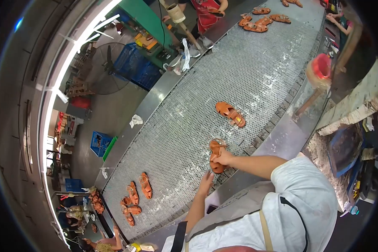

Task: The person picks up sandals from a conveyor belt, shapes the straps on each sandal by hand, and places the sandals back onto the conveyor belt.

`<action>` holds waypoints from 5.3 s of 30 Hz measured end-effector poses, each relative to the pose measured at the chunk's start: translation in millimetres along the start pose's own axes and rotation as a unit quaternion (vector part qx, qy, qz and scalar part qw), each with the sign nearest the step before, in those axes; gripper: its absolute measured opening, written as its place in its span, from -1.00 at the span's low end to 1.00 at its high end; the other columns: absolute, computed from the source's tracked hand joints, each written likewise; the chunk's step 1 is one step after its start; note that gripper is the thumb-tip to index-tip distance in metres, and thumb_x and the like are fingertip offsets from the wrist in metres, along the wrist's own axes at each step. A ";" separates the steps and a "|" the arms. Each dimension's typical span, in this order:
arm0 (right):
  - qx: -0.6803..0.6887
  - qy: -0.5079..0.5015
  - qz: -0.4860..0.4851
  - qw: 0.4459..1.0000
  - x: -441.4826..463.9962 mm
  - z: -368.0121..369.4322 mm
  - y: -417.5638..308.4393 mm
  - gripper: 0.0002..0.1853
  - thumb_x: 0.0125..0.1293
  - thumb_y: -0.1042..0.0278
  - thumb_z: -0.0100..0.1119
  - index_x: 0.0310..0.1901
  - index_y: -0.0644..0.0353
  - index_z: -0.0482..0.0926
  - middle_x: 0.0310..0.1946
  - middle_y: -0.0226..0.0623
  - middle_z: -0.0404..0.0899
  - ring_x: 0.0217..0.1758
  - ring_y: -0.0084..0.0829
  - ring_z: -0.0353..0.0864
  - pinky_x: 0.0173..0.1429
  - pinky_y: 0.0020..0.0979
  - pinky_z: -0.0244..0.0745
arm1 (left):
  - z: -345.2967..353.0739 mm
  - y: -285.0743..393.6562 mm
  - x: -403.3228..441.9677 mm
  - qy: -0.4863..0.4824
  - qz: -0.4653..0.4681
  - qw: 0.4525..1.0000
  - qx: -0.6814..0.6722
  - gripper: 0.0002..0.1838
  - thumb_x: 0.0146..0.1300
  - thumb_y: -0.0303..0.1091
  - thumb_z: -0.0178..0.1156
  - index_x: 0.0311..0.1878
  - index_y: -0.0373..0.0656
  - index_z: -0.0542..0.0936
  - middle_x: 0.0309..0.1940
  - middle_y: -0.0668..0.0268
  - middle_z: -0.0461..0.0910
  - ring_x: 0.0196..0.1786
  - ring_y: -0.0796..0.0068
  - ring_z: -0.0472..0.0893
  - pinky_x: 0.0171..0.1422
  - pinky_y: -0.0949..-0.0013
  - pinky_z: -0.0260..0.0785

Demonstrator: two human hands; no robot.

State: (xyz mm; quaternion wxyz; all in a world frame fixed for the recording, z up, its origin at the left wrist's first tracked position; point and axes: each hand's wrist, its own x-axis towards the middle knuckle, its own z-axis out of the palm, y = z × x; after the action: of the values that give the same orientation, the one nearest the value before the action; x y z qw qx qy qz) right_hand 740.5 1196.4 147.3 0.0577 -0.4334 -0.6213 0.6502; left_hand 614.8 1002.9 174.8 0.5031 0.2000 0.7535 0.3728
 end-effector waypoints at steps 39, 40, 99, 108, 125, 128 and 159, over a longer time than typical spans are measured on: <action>0.201 -0.308 -0.074 0.927 -334.8 61.8 -117.9 -0.36 0.67 -0.19 0.04 0.36 0.31 0.50 0.14 -0.23 0.70 0.12 -0.53 0.68 0.19 -0.44 0.60 | -45.5 118.8 -302.9 -0.075 0.365 0.868 -0.328 -0.69 0.53 -0.16 0.29 -0.03 -0.21 0.46 -0.15 0.25 0.48 -0.02 0.34 0.56 0.30 0.09 0.52; 0.196 -0.319 -0.070 0.924 -329.5 57.7 -115.6 -0.34 0.68 -0.23 -0.03 0.37 0.29 0.50 0.14 -0.24 0.70 0.12 -0.54 0.68 0.19 -0.44 0.61 | -42.0 118.9 -299.7 -0.049 0.363 0.873 -0.323 -0.71 0.52 -0.19 0.30 -0.05 -0.19 0.46 -0.17 0.27 0.47 -0.07 0.37 0.54 0.25 0.11 0.53; -0.082 0.012 0.034 0.996 -4.7 -67.4 5.3 -0.82 0.47 0.44 0.13 -0.11 0.36 0.67 -0.24 0.04 0.73 -0.19 -0.05 0.83 -0.11 -0.09 0.74 | 65.8 12.0 -85.6 -0.081 -0.130 0.921 -0.359 -0.49 0.61 0.00 0.10 0.31 -0.27 0.54 0.23 -0.03 0.68 0.19 0.16 0.70 0.26 0.05 0.60; -0.305 -0.240 -0.319 0.865 -192.8 -65.9 -113.5 -0.79 0.24 0.58 0.16 -0.10 0.23 0.67 -0.19 -0.11 0.69 -0.05 -0.06 0.75 0.03 -0.16 0.65 | 46.3 61.9 -154.3 -0.109 0.046 0.785 -0.609 0.14 0.51 0.58 -0.22 0.68 -0.36 0.04 0.59 -0.26 0.23 0.61 -0.07 0.34 0.63 -0.29 0.24; -0.104 -0.046 -0.328 0.938 -381.2 -59.4 -167.3 -0.71 0.06 0.78 -0.01 -0.22 0.34 0.63 -0.08 -0.07 0.68 -0.10 -0.09 0.69 0.03 -0.30 0.59 | 17.5 142.4 -332.4 -0.089 0.371 0.719 -0.581 -0.09 0.59 0.45 -0.21 0.63 -0.18 0.22 0.49 -0.07 0.44 0.52 0.08 0.48 0.52 0.00 0.45; -0.157 -0.216 -0.375 0.888 -390.7 -70.6 -187.0 -0.58 0.25 0.53 0.18 0.17 0.32 0.55 0.01 -0.06 0.67 0.03 -0.14 0.71 0.15 -0.23 0.58 | 15.7 109.9 -329.4 0.039 0.375 0.855 -0.356 -0.26 0.62 0.14 0.13 0.59 -0.20 0.26 0.38 0.08 0.53 0.40 0.24 0.57 0.45 0.10 0.52; 0.073 -0.310 0.069 0.945 -267.9 4.5 -95.7 -0.57 0.72 0.06 0.06 0.19 0.34 0.63 -0.06 -0.28 0.72 -0.06 -0.55 0.70 0.06 -0.42 0.64 | 14.3 91.7 -229.7 0.032 0.226 0.894 -0.384 -0.72 0.60 -0.20 0.17 -0.12 -0.27 0.59 -0.22 0.19 0.70 -0.13 0.40 0.69 0.05 0.34 0.56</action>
State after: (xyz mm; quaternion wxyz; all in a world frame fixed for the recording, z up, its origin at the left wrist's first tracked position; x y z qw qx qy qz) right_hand 858.8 1049.8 360.6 -0.1515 -0.2470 -0.5281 0.7982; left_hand 716.1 911.6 381.6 0.4186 0.1445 0.5015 0.7433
